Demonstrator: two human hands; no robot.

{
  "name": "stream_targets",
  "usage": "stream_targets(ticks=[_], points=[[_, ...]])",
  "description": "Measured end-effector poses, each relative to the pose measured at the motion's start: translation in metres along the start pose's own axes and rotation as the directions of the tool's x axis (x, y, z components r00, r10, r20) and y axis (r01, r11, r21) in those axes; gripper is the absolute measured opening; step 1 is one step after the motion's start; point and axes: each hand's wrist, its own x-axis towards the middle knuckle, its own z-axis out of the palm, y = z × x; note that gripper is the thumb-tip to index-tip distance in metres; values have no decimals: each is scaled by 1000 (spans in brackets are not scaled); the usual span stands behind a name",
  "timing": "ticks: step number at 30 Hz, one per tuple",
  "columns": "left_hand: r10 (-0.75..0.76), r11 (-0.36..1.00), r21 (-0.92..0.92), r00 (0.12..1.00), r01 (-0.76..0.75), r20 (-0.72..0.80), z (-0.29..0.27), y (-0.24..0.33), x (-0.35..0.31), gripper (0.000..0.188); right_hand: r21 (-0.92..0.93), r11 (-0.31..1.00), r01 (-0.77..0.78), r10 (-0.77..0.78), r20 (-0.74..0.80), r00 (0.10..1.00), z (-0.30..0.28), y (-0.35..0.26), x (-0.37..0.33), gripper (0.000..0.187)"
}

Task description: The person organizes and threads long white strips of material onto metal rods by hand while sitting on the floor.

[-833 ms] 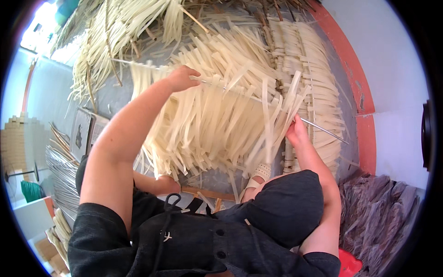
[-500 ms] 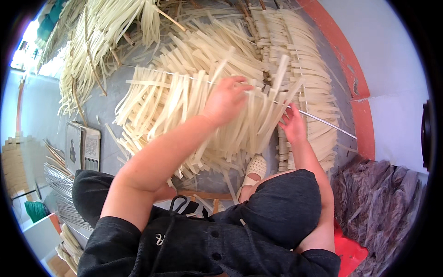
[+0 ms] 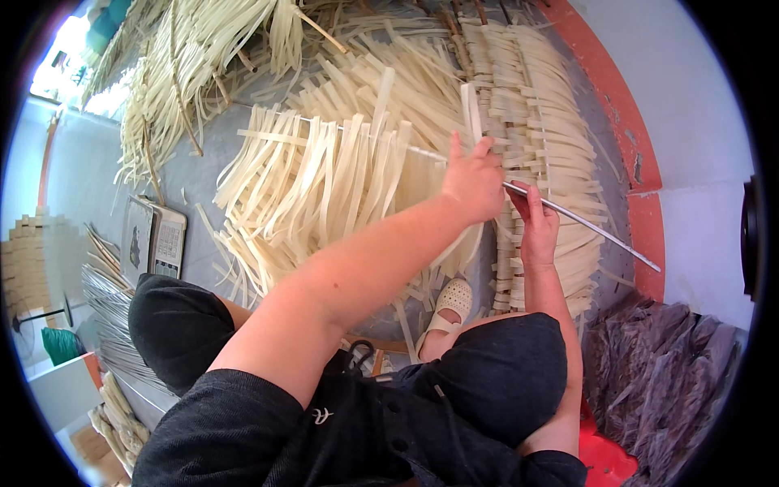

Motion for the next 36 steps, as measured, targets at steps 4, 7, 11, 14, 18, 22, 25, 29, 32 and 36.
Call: stream_targets(ticks=[4,7,11,14,18,22,25,29,32,36], points=[[-52,997,69,990,43,128,-14,-18,2,29,35,999,22,-19,-74,997,-2,-3,-2,35],[-42,997,67,988,32,148,-19,-31,0,30,16,999,32,-29,-141,990,-15,-9,-2,33],[80,983,168,997,-76,-16,-31,-50,8,26,-33,986,164,-168,-204,965,-11,-40,-6,33],[142,974,172,988,-150,59,-70,-40,11,25,-71,963,259,-268,-189,945,-15,-72,-8,32],[193,976,-186,833,-110,518,-128,-58,19,25,37,973,228,-226,-60,972,15,-89,-5,27],[96,988,-154,784,-1,613,-83,-90,18,29,175,984,-31,16,83,996,22,-51,7,23],[-110,974,218,967,59,229,-31,-70,-11,46,235,968,-87,87,11,996,14,-20,10,21],[-136,980,112,959,167,-247,22,-54,-39,30,251,963,-100,105,-6,994,13,-16,7,20],[-220,975,10,969,222,-113,23,-74,-33,25,223,970,-99,109,-36,993,8,-10,5,20],[-122,987,85,978,138,-169,25,-78,-38,24,175,984,-35,56,-120,991,-4,-12,1,22]])
